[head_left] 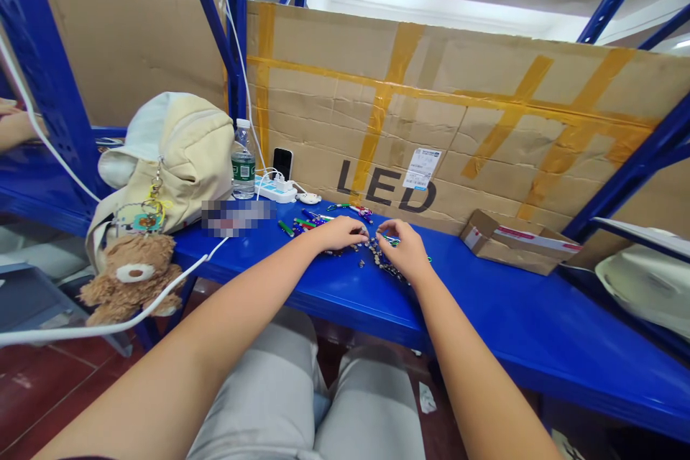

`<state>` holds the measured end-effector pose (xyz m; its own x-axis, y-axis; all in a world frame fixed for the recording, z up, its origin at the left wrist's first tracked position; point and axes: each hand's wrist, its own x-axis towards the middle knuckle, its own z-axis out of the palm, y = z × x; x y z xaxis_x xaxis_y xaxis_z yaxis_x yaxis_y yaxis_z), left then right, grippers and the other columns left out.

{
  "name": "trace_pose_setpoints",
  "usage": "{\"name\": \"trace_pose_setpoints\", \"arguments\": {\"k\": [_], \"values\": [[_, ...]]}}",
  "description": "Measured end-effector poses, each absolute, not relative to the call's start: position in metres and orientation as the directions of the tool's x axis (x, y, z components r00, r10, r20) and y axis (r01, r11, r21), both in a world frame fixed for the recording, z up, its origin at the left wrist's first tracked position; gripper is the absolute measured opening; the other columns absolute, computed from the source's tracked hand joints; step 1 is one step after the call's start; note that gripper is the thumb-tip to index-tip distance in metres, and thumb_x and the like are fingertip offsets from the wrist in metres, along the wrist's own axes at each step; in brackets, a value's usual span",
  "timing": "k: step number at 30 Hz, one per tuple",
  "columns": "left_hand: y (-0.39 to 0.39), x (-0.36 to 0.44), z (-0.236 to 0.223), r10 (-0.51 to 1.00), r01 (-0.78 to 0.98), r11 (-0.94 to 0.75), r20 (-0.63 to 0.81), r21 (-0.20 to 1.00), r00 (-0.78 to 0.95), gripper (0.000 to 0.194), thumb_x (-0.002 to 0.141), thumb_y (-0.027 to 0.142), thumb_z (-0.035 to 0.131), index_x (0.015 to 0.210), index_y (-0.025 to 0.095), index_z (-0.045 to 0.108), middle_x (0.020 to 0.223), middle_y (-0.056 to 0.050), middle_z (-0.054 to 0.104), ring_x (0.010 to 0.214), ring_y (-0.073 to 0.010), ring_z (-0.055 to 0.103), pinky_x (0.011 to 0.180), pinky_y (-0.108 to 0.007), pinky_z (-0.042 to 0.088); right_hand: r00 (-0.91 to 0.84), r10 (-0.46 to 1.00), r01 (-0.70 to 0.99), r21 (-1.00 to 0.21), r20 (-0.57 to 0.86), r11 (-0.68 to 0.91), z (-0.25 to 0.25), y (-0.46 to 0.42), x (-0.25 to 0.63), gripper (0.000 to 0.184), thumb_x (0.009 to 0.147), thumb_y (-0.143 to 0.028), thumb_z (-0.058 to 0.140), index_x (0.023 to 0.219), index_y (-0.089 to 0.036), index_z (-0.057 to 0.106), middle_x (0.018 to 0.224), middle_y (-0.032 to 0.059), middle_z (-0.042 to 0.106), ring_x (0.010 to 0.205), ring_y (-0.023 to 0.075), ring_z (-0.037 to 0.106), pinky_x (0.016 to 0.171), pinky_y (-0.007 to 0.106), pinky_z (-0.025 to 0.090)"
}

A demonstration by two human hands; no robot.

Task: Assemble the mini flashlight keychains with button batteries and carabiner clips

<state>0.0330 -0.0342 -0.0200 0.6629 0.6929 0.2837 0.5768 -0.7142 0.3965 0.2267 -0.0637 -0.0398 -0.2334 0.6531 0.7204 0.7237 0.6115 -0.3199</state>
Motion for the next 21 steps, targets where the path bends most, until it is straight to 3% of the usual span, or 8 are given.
{"name": "trace_pose_setpoints", "arguments": {"k": [6,13,21], "values": [[-0.0365,0.0344,-0.02,0.667,0.557,-0.739,0.292,0.379,0.686,0.025,0.088,0.031,0.049,0.1,0.017,0.066,0.094,-0.004,0.068,0.087,-0.0168,0.059,0.076,-0.023,0.041,-0.263,0.606,0.662,-0.317,0.751,0.68,-0.0389,-0.0675,0.2211,0.01,0.075,-0.02,0.054,0.085,-0.02,0.057,0.084,0.0046,0.064,0.075,0.0173,0.058,0.07,0.031,0.046],[-0.0342,0.0368,-0.0236,0.678,0.595,-0.734,0.308,0.328,0.667,0.025,0.088,0.029,0.048,0.097,0.017,0.067,0.089,-0.004,0.068,0.081,-0.0183,0.06,0.074,-0.025,0.043,-0.206,0.721,0.691,-0.424,0.661,0.586,-0.0407,-0.0632,0.2253,0.012,0.074,-0.021,0.053,0.085,-0.019,0.059,0.084,0.0033,0.065,0.075,0.0164,0.057,0.072,0.03,0.046],[-0.0289,0.0344,-0.0252,0.696,0.62,-0.717,0.372,0.318,0.614,0.025,0.088,0.028,0.047,0.097,0.015,0.067,0.096,-0.007,0.069,0.088,-0.02,0.061,0.077,-0.026,0.044,-0.31,0.86,0.893,-0.187,0.406,0.41,-0.0483,-0.061,0.2288,0.017,0.078,-0.033,0.059,0.086,-0.024,0.07,0.1,0.0068,0.062,0.096,0.0224,0.052,0.086,0.037,0.038]]}}
